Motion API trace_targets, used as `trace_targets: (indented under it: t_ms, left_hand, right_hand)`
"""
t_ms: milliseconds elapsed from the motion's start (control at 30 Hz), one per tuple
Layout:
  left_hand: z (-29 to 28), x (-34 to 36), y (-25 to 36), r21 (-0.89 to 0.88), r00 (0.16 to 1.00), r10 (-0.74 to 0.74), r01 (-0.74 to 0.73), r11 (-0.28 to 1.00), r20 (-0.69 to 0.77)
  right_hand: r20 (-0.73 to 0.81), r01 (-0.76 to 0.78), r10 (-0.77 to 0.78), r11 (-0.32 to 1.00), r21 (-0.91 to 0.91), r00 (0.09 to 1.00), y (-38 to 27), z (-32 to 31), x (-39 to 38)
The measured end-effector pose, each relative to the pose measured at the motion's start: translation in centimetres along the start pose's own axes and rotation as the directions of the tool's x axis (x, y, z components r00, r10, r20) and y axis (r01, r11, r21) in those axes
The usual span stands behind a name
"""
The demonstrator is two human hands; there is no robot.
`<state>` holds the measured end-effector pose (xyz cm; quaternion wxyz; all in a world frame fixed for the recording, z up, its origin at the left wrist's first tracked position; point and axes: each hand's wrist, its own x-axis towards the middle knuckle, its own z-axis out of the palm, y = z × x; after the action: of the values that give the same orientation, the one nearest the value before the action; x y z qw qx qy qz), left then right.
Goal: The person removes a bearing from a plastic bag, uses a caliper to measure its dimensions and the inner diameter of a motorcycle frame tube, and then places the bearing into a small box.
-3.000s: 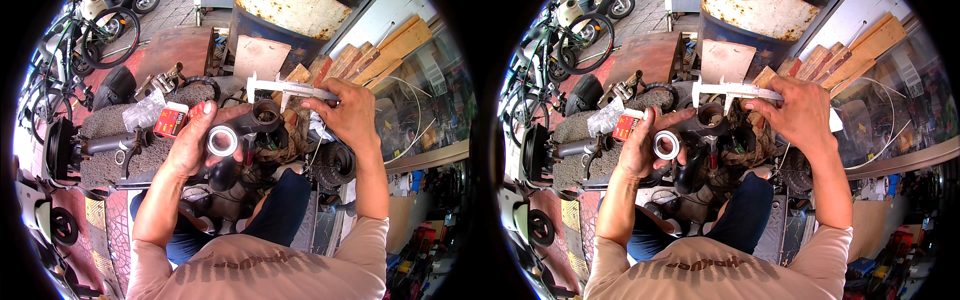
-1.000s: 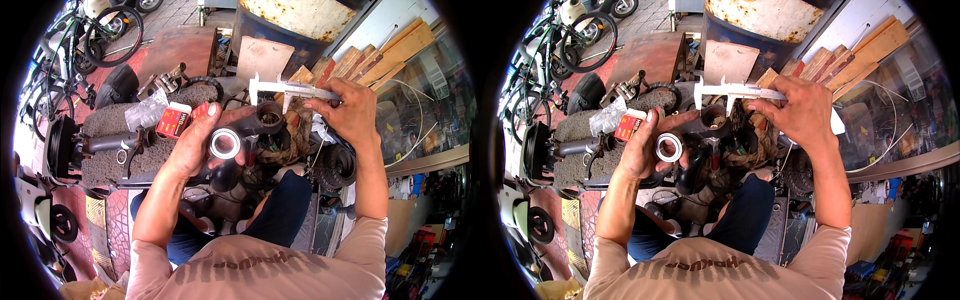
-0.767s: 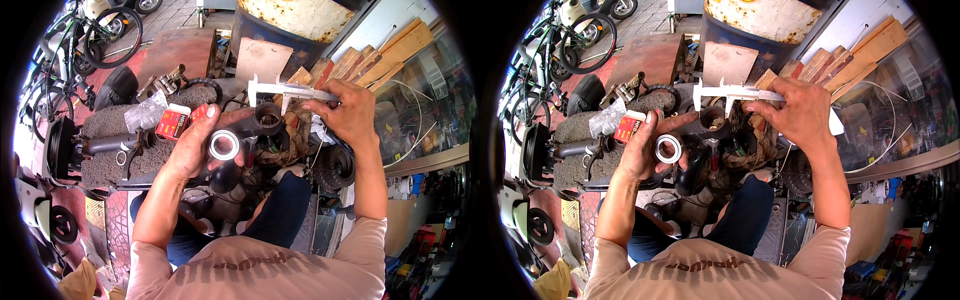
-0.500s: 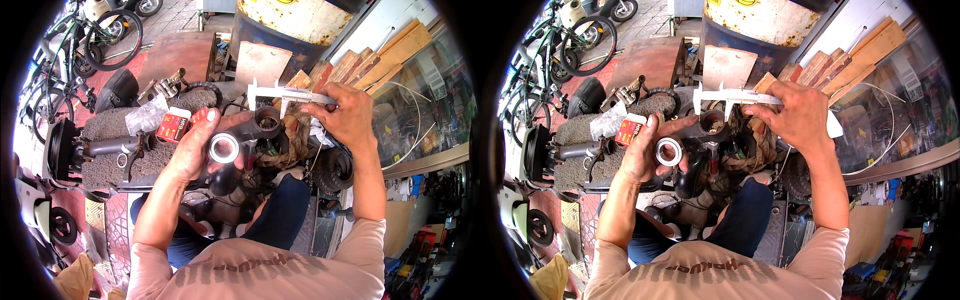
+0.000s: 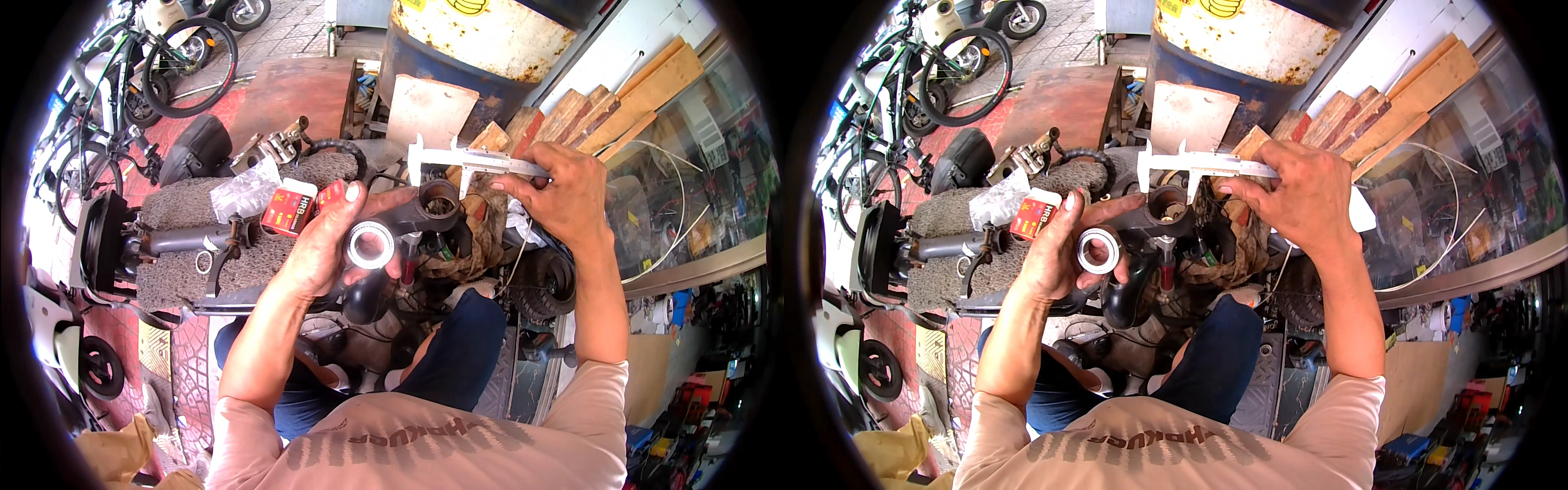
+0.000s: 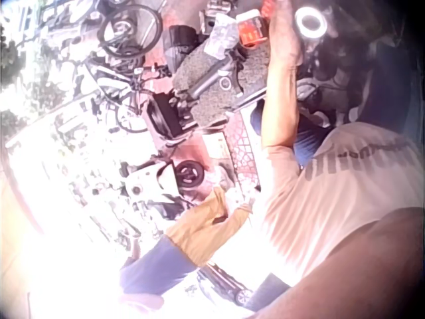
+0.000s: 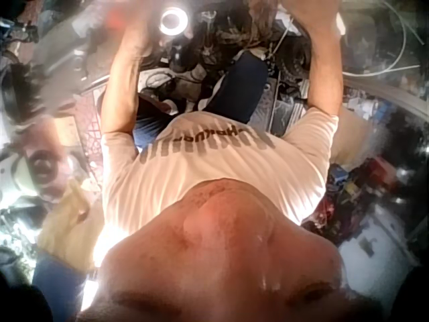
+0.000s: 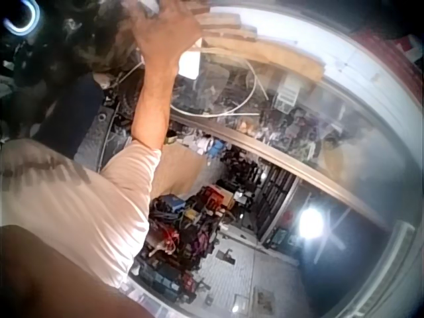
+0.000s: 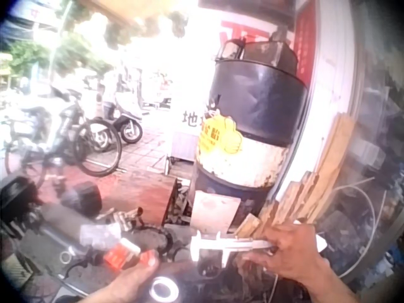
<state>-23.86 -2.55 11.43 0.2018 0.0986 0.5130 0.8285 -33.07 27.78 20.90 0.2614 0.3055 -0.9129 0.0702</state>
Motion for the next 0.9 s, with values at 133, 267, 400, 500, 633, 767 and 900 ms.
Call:
trace_targets:
  t_ms: [133, 267, 400, 500, 633, 767, 900]
  left_hand:
    - [0.0, -0.2, -0.1, 0.016, 1.0, -0.001, 0.001, 1.0, -0.013]
    - [0.3, -0.3, 0.0, 0.003, 1.0, -0.004, 0.004, 1.0, -0.023]
    - [0.6, -0.6, -0.3, 0.008, 0.997, -0.006, 0.007, 1.0, -0.071]
    - [1.3, -1.8, -0.2, -0.016, 0.992, 0.021, -0.023, 1.0, -0.123]
    - [2.3, -4.0, -0.1, -0.128, 0.983, 0.06, -0.082, 0.988, -0.171]
    - [2.8, -5.6, -1.8, -0.144, 0.977, 0.027, -0.058, 0.988, -0.211]
    - [3.5, -6.7, -3.6, -0.269, 0.985, 0.041, -0.085, 0.959, -0.166]
  right_hand:
    - [0.011, 0.017, -0.017, 1.0, -0.004, 1.0, 0.0, -0.1, -0.1]
    - [0.014, 0.047, -0.047, 0.999, -0.013, 0.999, 0.0, -0.3, -0.2]
    - [-0.009, 0.041, -0.041, 0.999, -0.009, 0.999, 0.0, -0.4, -0.2]
    - [-0.04, 0.001, 0.0, 0.999, 0.038, 0.999, -0.2, -0.5, -0.3]
    - [-0.08, -0.021, 0.031, 0.992, 0.122, 0.996, -1.0, -1.7, -0.3]
    - [-0.065, -0.025, 0.034, 0.992, 0.124, 0.997, -3.9, -3.1, -1.0]
    - [-0.059, -0.034, 0.051, 0.964, 0.263, 0.997, -7.3, -2.5, -2.7]
